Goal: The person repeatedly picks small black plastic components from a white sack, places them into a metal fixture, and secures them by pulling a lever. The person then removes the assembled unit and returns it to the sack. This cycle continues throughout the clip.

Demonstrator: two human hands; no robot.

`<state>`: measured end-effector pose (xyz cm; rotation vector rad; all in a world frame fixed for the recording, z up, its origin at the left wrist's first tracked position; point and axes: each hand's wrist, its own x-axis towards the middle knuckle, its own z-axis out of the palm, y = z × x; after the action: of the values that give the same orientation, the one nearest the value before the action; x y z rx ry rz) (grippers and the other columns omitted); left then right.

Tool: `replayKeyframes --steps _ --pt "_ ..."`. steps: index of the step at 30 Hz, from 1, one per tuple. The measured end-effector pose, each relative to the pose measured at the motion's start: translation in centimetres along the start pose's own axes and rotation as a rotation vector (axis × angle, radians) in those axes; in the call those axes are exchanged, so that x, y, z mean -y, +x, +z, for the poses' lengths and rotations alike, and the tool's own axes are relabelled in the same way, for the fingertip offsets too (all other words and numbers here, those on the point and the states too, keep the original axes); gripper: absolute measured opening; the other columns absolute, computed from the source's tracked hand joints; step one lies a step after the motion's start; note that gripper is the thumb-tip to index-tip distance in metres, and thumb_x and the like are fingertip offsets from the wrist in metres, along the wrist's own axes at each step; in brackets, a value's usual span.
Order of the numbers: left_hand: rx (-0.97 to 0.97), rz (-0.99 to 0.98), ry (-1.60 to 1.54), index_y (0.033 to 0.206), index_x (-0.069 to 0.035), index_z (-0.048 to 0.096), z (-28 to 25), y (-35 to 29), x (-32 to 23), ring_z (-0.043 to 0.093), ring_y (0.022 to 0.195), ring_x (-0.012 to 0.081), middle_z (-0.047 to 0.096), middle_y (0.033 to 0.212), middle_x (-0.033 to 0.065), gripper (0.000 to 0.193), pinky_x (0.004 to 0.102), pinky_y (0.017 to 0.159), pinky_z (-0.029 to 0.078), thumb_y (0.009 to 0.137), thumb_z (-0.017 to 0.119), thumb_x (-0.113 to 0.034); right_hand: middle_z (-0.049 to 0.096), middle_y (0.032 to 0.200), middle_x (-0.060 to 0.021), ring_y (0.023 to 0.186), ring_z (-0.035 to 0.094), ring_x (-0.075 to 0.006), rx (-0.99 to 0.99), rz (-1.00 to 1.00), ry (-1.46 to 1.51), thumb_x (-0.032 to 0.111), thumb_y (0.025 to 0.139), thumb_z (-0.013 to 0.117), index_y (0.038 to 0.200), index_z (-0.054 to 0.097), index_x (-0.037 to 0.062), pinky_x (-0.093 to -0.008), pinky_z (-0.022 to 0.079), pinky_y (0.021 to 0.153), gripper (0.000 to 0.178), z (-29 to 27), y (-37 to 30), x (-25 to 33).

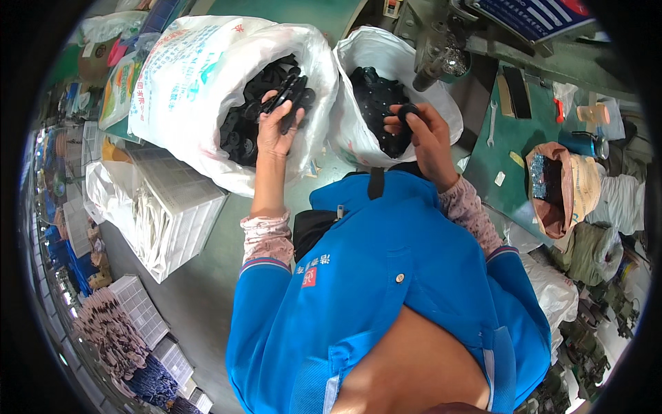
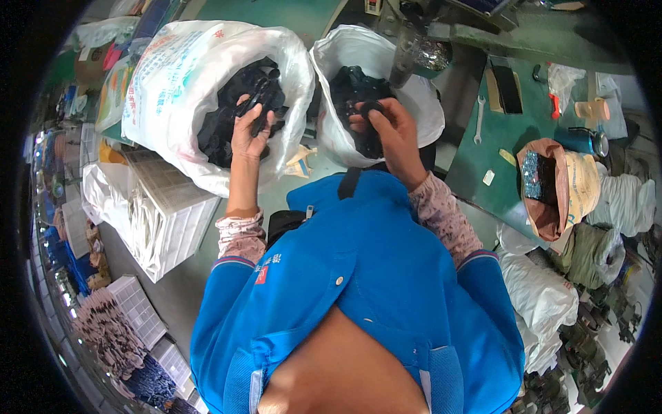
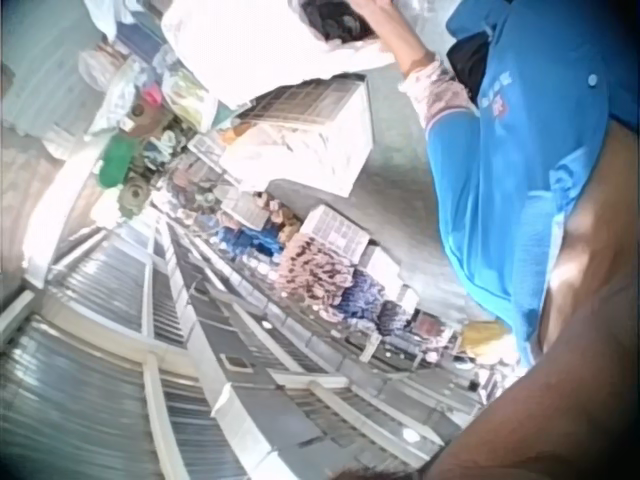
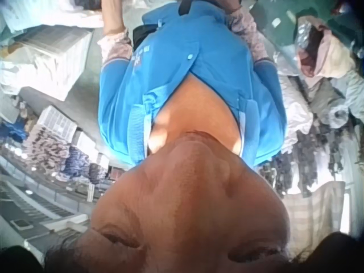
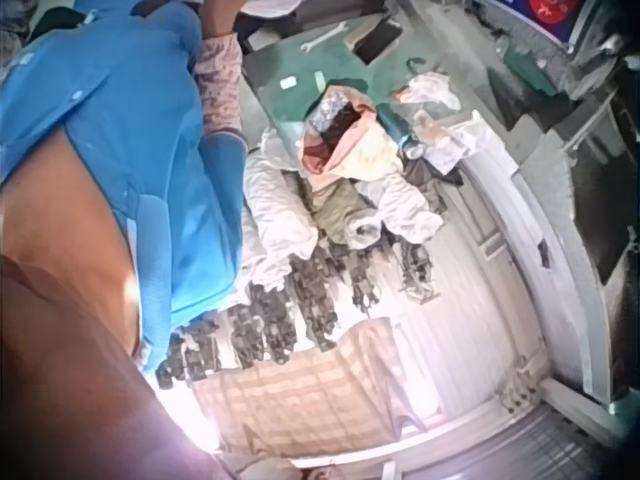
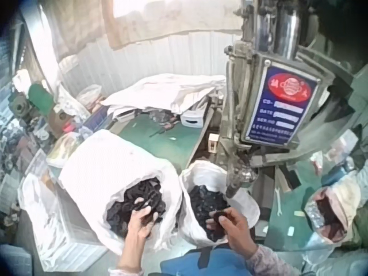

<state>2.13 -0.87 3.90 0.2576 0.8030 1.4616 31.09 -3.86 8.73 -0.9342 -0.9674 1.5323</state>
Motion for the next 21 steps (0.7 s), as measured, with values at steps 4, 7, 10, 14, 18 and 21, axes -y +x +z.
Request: replayKeyframes --steps 4,7,10,14,18,21 --pt "0.082 -0.065 0.046 0.103 -0.017 0.053 4.2 -1.3 1.8 0.065 0.085 0.0234 0.062 0.100 0.0099 0.036 0.0337 0.059 0.059 0.076 0.065 0.004 0.062 0.083 -0.0050 0.068 0.058 -0.0085 0.034 0.099 0.027 0.014 0.094 0.049 0.116 0.054 0.0016 -0.0211 0.046 0.062 0.026 1.9 1.0 -0.8" --pt "0.148 -0.065 0.109 0.104 -0.012 0.051 7.6 -1.9 3.6 0.066 0.079 0.0213 0.061 0.099 0.0115 0.031 0.0313 0.057 0.059 0.080 0.062 0.003 0.063 0.081 -0.0038 0.059 0.052 -0.0054 0.043 0.133 0.068 0.014 0.094 0.049 0.127 0.050 0.0025 -0.0194 0.042 0.053 0.035 2.7 1.2 -0.6" --pt "0.228 -0.076 0.175 0.109 -0.010 0.049 9.4 -2.2 5.0 0.066 0.079 0.0206 0.060 0.099 0.0120 0.032 0.0301 0.056 0.061 0.081 0.064 -0.001 0.063 0.081 -0.0044 0.059 0.052 -0.0056 0.003 0.103 0.033 0.014 0.094 0.049 0.125 0.052 0.0013 -0.0194 0.043 0.054 0.034 2.5 1.0 -0.4" --pt "0.247 -0.116 0.171 0.109 -0.010 0.049 11.4 -2.5 5.8 0.065 0.080 0.0189 0.060 0.097 0.0084 0.032 0.0314 0.058 0.060 0.082 0.066 -0.006 0.064 0.087 -0.0049 0.064 0.052 -0.0064 -0.058 0.068 -0.106 0.017 0.094 0.053 0.122 0.055 0.0007 -0.0187 0.043 0.058 0.032 0.2 0.6 0.8" --pt "0.266 -0.144 0.164 0.108 -0.010 0.049 12.4 -2.2 7.3 0.065 0.081 0.0192 0.060 0.097 0.0076 0.032 0.0325 0.058 0.061 0.082 0.067 -0.007 0.065 0.085 -0.0070 0.062 0.054 -0.0062 -0.131 -0.019 -0.065 0.015 0.092 0.054 0.119 0.058 -0.0011 -0.0191 0.044 0.056 0.031 -0.8 0.2 1.8" --pt "0.298 -0.135 0.210 0.107 -0.010 0.050 13.4 -2.4 8.2 0.064 0.082 0.0186 0.060 0.097 0.0072 0.028 0.0316 0.059 0.060 0.083 0.065 -0.008 0.065 0.085 -0.0069 0.062 0.054 -0.0060 -0.172 -0.022 -0.032 0.015 0.092 0.054 0.118 0.058 -0.0015 -0.0188 0.044 0.055 0.031 -1.0 0.0 1.7"
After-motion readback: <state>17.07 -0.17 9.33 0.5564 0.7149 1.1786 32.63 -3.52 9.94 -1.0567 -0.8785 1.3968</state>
